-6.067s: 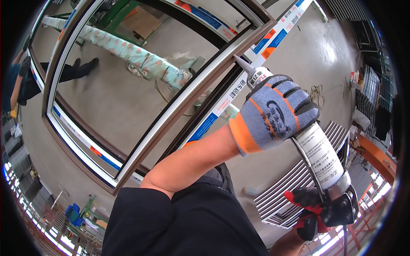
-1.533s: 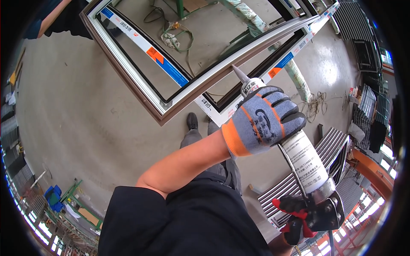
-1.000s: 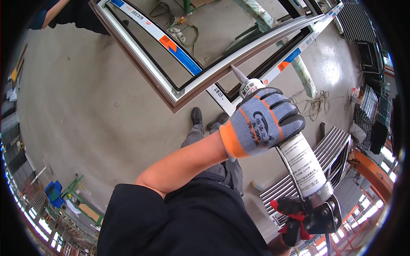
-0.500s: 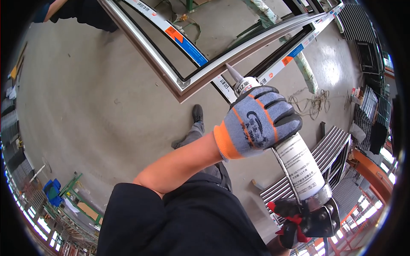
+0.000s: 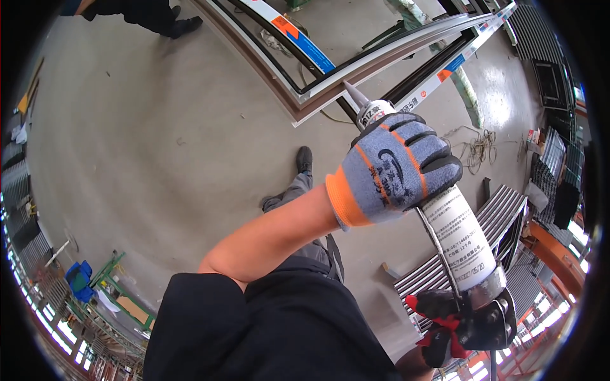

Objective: Assembling, drilling, and applying sealant to metal window or door frames in a factory environment.

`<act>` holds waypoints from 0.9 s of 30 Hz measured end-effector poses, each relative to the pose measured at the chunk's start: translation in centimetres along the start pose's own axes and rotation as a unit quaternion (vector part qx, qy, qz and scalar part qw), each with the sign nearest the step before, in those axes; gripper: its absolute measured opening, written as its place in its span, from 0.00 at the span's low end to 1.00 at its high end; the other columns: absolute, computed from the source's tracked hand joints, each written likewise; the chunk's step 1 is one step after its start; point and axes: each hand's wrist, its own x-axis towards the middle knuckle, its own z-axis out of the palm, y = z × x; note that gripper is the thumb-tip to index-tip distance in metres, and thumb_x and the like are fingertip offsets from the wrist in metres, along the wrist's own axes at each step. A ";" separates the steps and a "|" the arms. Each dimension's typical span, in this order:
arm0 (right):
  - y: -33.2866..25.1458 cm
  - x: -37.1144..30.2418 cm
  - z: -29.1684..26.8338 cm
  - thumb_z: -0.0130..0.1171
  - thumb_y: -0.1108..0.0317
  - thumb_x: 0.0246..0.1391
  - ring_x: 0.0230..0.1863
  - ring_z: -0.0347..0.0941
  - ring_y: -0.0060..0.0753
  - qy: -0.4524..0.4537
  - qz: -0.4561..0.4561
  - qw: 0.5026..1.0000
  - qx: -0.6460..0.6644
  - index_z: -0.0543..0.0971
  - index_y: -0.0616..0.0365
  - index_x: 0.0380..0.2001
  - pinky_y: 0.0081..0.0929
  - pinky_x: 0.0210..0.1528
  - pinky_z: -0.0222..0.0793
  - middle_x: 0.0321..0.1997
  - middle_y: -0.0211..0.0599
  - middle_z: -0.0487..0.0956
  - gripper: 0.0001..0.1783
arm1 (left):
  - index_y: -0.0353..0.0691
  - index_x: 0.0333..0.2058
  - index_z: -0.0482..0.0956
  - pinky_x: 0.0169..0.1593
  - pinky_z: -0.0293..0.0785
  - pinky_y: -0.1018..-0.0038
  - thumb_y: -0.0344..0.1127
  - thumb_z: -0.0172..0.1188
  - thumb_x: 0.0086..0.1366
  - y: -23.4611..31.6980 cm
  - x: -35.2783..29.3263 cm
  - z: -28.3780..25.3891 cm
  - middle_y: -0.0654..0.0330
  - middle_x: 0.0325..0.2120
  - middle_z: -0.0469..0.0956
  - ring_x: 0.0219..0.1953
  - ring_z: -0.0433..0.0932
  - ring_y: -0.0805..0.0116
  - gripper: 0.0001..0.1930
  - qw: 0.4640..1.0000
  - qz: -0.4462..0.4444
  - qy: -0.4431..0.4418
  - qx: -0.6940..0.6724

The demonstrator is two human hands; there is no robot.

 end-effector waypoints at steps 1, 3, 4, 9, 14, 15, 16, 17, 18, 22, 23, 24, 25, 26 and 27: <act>-0.1 -0.4 0.4 0.55 0.57 0.52 0.30 0.75 0.46 0.000 0.000 1.000 0.000 0.70 0.70 0.36 0.46 0.37 0.74 0.27 0.49 0.74 0.22 | 0.49 0.38 0.79 0.48 0.72 0.61 0.36 0.60 0.51 0.2 -0.3 -0.5 0.61 0.35 0.76 0.41 0.77 0.58 0.13 1.000 0.000 0.005 -0.001; -0.3 -1.2 1.2 0.55 0.57 0.52 0.30 0.75 0.46 0.000 0.000 1.000 0.000 0.70 0.70 0.36 0.46 0.38 0.74 0.27 0.49 0.74 0.22 | 0.49 0.38 0.79 0.48 0.72 0.61 0.36 0.60 0.51 0.5 -0.9 -1.3 0.61 0.35 0.77 0.41 0.77 0.58 0.13 1.000 -0.001 0.009 -0.004; -0.4 -1.6 1.6 0.55 0.57 0.52 0.30 0.75 0.46 0.000 0.001 1.000 -0.001 0.70 0.70 0.36 0.46 0.38 0.74 0.27 0.49 0.74 0.22 | 0.49 0.38 0.80 0.48 0.72 0.61 0.36 0.60 0.51 0.7 -1.2 -1.6 0.61 0.35 0.76 0.41 0.77 0.58 0.13 1.000 -0.002 0.006 -0.008; -0.8 -2.9 2.8 0.55 0.57 0.52 0.30 0.75 0.46 0.002 0.003 1.000 -0.004 0.70 0.70 0.36 0.46 0.38 0.74 0.27 0.49 0.74 0.22 | 0.49 0.38 0.80 0.49 0.72 0.60 0.36 0.59 0.51 1.0 -2.6 -2.6 0.61 0.34 0.76 0.41 0.77 0.58 0.13 1.000 -0.005 0.010 -0.005; -1.1 -4.4 3.9 0.55 0.57 0.52 0.31 0.75 0.46 0.004 0.005 1.000 -0.007 0.70 0.70 0.36 0.47 0.38 0.74 0.27 0.49 0.74 0.22 | 0.48 0.38 0.79 0.50 0.72 0.60 0.36 0.59 0.51 1.4 -3.5 -3.6 0.60 0.34 0.76 0.40 0.77 0.58 0.13 1.000 0.009 0.013 -0.013; -1.2 -4.7 4.2 0.55 0.57 0.52 0.31 0.75 0.46 0.003 0.004 1.000 -0.007 0.70 0.70 0.36 0.47 0.38 0.74 0.27 0.49 0.74 0.22 | 0.48 0.38 0.79 0.50 0.72 0.60 0.36 0.59 0.51 1.5 -3.8 -3.7 0.60 0.34 0.76 0.40 0.77 0.58 0.13 1.000 0.009 0.013 -0.013; -1.4 -5.0 4.5 0.55 0.57 0.52 0.31 0.75 0.46 0.002 0.003 1.000 -0.007 0.70 0.70 0.36 0.47 0.38 0.74 0.27 0.49 0.74 0.22 | 0.48 0.38 0.79 0.49 0.72 0.60 0.36 0.59 0.51 1.6 -4.2 -3.9 0.61 0.34 0.76 0.40 0.77 0.59 0.13 1.000 0.010 0.018 -0.012; -1.5 -5.4 4.7 0.55 0.57 0.52 0.31 0.75 0.46 0.001 0.002 1.000 -0.007 0.70 0.70 0.36 0.47 0.38 0.74 0.27 0.49 0.74 0.22 | 0.49 0.38 0.79 0.49 0.71 0.60 0.36 0.59 0.51 1.8 -4.5 -4.2 0.61 0.34 0.76 0.40 0.77 0.59 0.13 1.000 0.011 0.023 -0.012; -1.7 -5.8 5.1 0.55 0.57 0.52 0.31 0.75 0.46 0.000 0.001 1.000 -0.007 0.70 0.70 0.36 0.47 0.38 0.75 0.27 0.49 0.74 0.22 | 0.49 0.38 0.79 0.49 0.71 0.60 0.36 0.59 0.51 2.0 -4.8 -4.6 0.61 0.34 0.76 0.40 0.77 0.59 0.13 1.000 0.011 0.023 -0.012; -2.2 -7.4 6.2 0.55 0.57 0.52 0.31 0.75 0.46 -0.004 -0.003 1.000 -0.009 0.70 0.70 0.36 0.47 0.38 0.75 0.27 0.49 0.74 0.22 | 0.49 0.38 0.79 0.49 0.72 0.61 0.37 0.59 0.50 3.2 -5.9 -6.3 0.61 0.33 0.75 0.40 0.77 0.59 0.14 1.000 0.006 0.015 -0.010; -2.3 -7.7 6.4 0.55 0.57 0.52 0.31 0.75 0.46 -0.005 -0.004 1.000 -0.009 0.70 0.70 0.36 0.47 0.38 0.75 0.27 0.49 0.74 0.22 | 0.49 0.38 0.79 0.48 0.72 0.61 0.37 0.59 0.50 3.4 -6.2 -6.6 0.61 0.33 0.75 0.40 0.77 0.59 0.14 1.000 0.004 0.015 -0.013; -2.4 -8.1 6.6 0.55 0.57 0.52 0.31 0.75 0.46 -0.007 -0.005 1.000 -0.009 0.70 0.70 0.36 0.47 0.38 0.75 0.27 0.49 0.74 0.22 | 0.49 0.38 0.79 0.48 0.72 0.61 0.37 0.59 0.50 3.6 -6.5 -6.9 0.61 0.33 0.75 0.40 0.77 0.59 0.14 1.000 0.005 0.016 -0.011; -2.4 -8.4 6.8 0.55 0.57 0.52 0.31 0.75 0.47 -0.008 -0.007 1.000 -0.008 0.70 0.70 0.36 0.47 0.38 0.75 0.27 0.49 0.74 0.22 | 0.49 0.38 0.79 0.48 0.72 0.61 0.37 0.59 0.50 3.7 -6.8 -7.2 0.61 0.33 0.76 0.40 0.77 0.59 0.13 1.000 0.005 0.009 -0.005; -2.4 -8.7 6.9 0.55 0.57 0.52 0.31 0.75 0.47 -0.010 -0.009 1.000 -0.008 0.70 0.70 0.36 0.47 0.39 0.75 0.27 0.49 0.74 0.22 | 0.49 0.37 0.79 0.48 0.72 0.61 0.36 0.59 0.50 3.8 -7.1 -7.3 0.61 0.34 0.76 0.41 0.77 0.59 0.13 1.000 0.004 0.002 0.002; -2.4 -9.0 7.0 0.55 0.57 0.52 0.31 0.75 0.47 -0.012 -0.011 1.000 -0.007 0.70 0.70 0.36 0.47 0.39 0.75 0.27 0.49 0.74 0.22 | 0.49 0.37 0.79 0.48 0.72 0.61 0.36 0.59 0.50 3.9 -7.4 -7.4 0.61 0.34 0.76 0.41 0.77 0.59 0.13 1.000 0.005 0.002 0.004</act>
